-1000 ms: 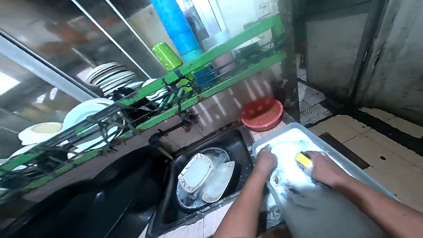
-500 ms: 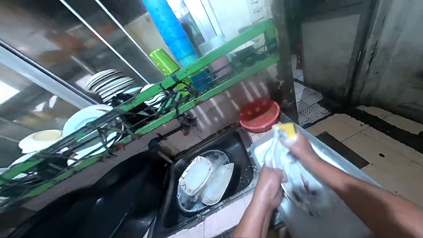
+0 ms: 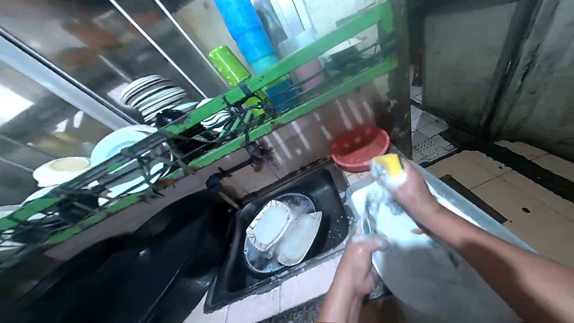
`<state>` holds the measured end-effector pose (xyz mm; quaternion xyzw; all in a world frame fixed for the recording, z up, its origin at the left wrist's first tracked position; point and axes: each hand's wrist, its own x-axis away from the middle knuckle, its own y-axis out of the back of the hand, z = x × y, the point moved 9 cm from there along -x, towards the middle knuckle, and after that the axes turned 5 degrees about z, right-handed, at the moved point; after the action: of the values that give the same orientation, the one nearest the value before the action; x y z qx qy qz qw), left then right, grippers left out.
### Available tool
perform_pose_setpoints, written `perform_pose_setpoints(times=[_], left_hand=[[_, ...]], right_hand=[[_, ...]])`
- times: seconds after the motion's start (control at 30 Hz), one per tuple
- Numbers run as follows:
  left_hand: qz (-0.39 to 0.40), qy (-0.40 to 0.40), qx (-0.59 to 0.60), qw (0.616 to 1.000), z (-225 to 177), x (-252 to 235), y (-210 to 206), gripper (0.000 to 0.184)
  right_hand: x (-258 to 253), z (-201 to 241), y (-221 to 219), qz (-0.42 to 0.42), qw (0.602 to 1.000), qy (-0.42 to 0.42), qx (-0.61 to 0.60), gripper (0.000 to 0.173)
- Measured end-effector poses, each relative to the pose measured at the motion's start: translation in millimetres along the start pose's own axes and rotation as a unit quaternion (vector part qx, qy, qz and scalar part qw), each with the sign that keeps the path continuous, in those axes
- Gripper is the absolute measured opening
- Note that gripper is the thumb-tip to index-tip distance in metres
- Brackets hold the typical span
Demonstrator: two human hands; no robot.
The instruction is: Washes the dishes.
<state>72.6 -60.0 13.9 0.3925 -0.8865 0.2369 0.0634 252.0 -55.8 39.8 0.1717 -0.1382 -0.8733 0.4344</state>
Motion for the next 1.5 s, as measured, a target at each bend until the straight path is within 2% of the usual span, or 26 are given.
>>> perform_pose_setpoints(times=[0.03,0.07,0.13,0.17,0.27,0.3,0.33,0.4,0.47,0.5,0.53,0.6,0.63,0.67,0.73,0.8,0.87,0.93,1.0,1.03,1.07,1.13,1.23,1.33,1.4,1.5], left_hand=[[0.019,0.023,0.006,1.000,2.0,-1.2,-1.5,0.028],[0.044,0.032,0.003,0.998,1.5,-2.8,-2.7,0.028],[0.058,0.002,-0.015,0.998,-2.3,-5.5,1.6,0.035],[0.038,-0.020,-0.034,0.998,-3.1,-3.6,5.2,0.038],[-0.007,-0.049,-0.041,0.998,-1.7,6.6,8.3,0.044],[0.001,-0.033,-0.032,0.999,-1.6,7.4,4.9,0.043],[0.019,-0.011,-0.017,1.000,-1.5,6.9,0.7,0.040],[0.094,0.017,0.006,0.995,0.2,2.2,-7.4,0.036],[0.127,0.006,0.010,0.992,0.0,-3.0,-4.8,0.023],[0.109,-0.011,-0.003,0.994,-1.4,-2.0,-0.5,0.026],[0.079,-0.029,-0.015,0.996,-2.6,0.9,4.3,0.030],[0.036,-0.049,-0.017,0.998,-1.7,7.3,10.3,0.036],[0.029,-0.037,-0.017,0.999,-0.8,9.3,9.9,0.036],[0.039,-0.018,-0.012,0.999,-1.1,9.9,6.9,0.035],[0.094,0.009,0.004,0.996,-2.2,8.1,-1.3,0.027],[0.140,0.003,0.010,0.990,-3.1,3.7,-2.0,0.023],[0.096,-0.025,0.016,0.995,-8.3,3.1,4.8,0.034],[0.023,-0.054,0.027,0.998,-10.3,5.1,12.7,0.043],[-0.035,-0.078,0.067,0.994,-7.1,-1.2,18.4,0.034],[-0.056,-0.092,0.090,0.990,-7.3,-6.2,20.3,0.024],[-0.067,-0.110,0.108,0.986,-10.8,-10.6,22.9,0.023],[-0.077,-0.159,0.140,0.974,-29.8,-17.6,35.2,0.030],[-0.061,-0.220,0.169,0.959,-68.1,-15.0,63.1,0.036],[-0.088,-0.206,0.162,0.961,-63.8,-8.7,69.9,0.041],[-0.103,-0.178,0.158,0.966,-45.1,-10.8,57.6,0.042],[-0.087,-0.150,0.159,0.972,-20.8,-11.8,37.2,0.038]], right_hand=[[17.4,19.0,-10.3,0.025,0.997,0.067,-0.008,0.053],[32.2,36.0,-22.9,0.054,0.990,0.129,-0.022,0.055],[39.0,40.3,-33.7,0.082,0.983,0.158,-0.039,0.064],[29.5,27.0,-27.7,0.056,0.990,0.129,-0.028,0.063],[-12.9,-25.7,4.3,-0.012,0.997,-0.081,0.013,0.063],[-14.1,-26.5,10.6,-0.019,0.995,-0.097,0.016,0.063],[-5.9,-15.3,10.9,-0.017,0.998,-0.065,0.018,0.061],[26.4,22.9,-7.8,0.021,0.997,0.080,0.003,0.055],[45.5,49.1,-27.3,0.072,0.976,0.200,-0.035,0.062],[40.6,45.2,-26.4,0.065,0.977,0.199,-0.047,0.061],[27.7,30.9,-19.4,0.037,0.987,0.151,-0.039,0.058],[-2.3,-5.6,1.6,-0.021,1.000,-0.002,-0.011,0.060],[-8.3,-13.2,8.5,-0.024,0.999,-0.048,-0.005,0.062],[-4.0,-6.9,10.4,-0.021,0.999,-0.041,-0.001,0.061],[25.9,26.4,-5.9,0.011,0.996,0.083,-0.016,0.054],[50.3,49.6,-32.0,0.079,0.979,0.180,-0.056,0.064],[40.5,33.8,-32.3,0.068,0.985,0.151,-0.054,0.060],[13.6,-2.2,-13.8,-0.007,0.999,0.034,0.002,0.055],[2.6,-21.1,-7.0,-0.041,0.998,-0.040,0.035,0.060],[10.9,-13.1,-14.0,-0.032,0.999,-0.031,0.028,0.064],[23.9,0.6,-27.9,-0.008,1.000,-0.002,0.008,0.067],[50.1,22.0,-63.4,0.081,0.995,0.051,-0.018,0.074],[53.6,10.0,-74.9,0.163,0.982,0.092,0.035,0.064],[23.1,-15.3,-46.4,0.086,0.989,0.046,0.109,0.061],[25.9,0.7,-46.5,0.053,0.992,0.058,0.096,0.065],[35.9,35.7,-65.1,0.099,0.992,0.076,0.035,0.074]])
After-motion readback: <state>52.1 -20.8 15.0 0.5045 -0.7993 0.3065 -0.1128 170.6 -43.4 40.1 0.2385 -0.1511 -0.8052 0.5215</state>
